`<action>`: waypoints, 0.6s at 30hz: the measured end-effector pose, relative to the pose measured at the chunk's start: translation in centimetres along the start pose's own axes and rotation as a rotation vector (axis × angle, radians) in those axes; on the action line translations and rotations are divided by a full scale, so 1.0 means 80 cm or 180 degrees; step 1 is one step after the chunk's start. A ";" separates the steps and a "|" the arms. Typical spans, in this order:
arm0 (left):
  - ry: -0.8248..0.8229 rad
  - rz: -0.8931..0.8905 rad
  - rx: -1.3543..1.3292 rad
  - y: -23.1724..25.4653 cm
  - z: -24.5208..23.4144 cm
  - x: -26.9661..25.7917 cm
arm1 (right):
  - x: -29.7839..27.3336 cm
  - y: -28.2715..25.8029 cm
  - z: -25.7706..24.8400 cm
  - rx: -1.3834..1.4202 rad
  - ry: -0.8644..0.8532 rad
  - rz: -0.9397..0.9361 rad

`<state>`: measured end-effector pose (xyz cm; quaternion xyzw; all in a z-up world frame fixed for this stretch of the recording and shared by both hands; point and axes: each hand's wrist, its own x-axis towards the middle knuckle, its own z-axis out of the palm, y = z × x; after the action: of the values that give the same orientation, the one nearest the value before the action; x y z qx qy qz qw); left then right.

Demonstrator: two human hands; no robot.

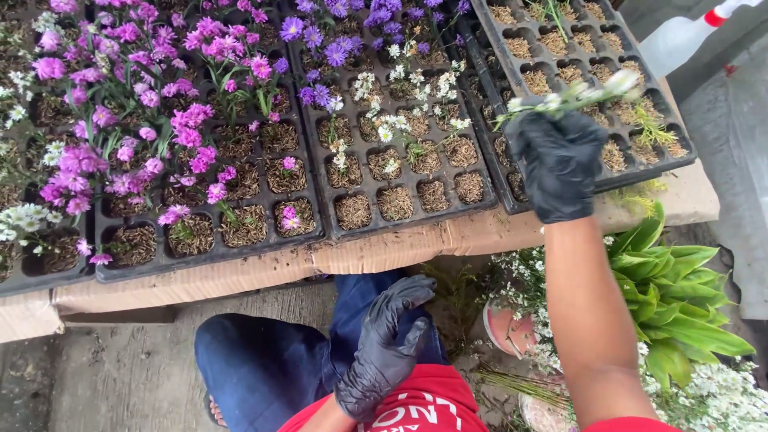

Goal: The person uses a wooden stick to make holes in seedling trays filled with soil and then places small white flowers into the holes. The person handles trays of purple and white flowers and uses a stick to assist with planting.

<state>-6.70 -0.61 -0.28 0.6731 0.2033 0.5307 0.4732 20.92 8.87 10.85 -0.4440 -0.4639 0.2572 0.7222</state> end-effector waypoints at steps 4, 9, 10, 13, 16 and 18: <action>0.0062 -0.0040 -0.0021 -0.002 -0.003 -0.004 | -0.002 0.061 -0.008 -0.1158 0.0250 -0.0026; 0.0052 -0.0081 0.0006 -0.004 -0.004 -0.006 | -0.001 0.098 -0.002 -0.1228 0.0533 0.0277; 0.0053 -0.0035 0.0000 -0.003 -0.004 -0.005 | -0.003 0.099 0.002 -0.1040 0.0505 0.0400; 0.0057 -0.0011 -0.0004 -0.002 -0.005 -0.005 | -0.003 0.121 -0.002 -0.0844 0.0586 0.0694; 0.0074 -0.0010 -0.0013 -0.002 -0.006 -0.004 | -0.001 0.137 -0.005 -0.0932 0.0650 0.0885; 0.0081 -0.0001 -0.0033 -0.001 -0.007 -0.004 | -0.002 0.147 -0.010 -0.1035 0.0612 0.0916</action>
<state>-7.31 -0.62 -0.52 0.6638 0.2067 0.5401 0.4742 22.03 14.00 0.29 -0.6385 -0.3602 0.2359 0.6379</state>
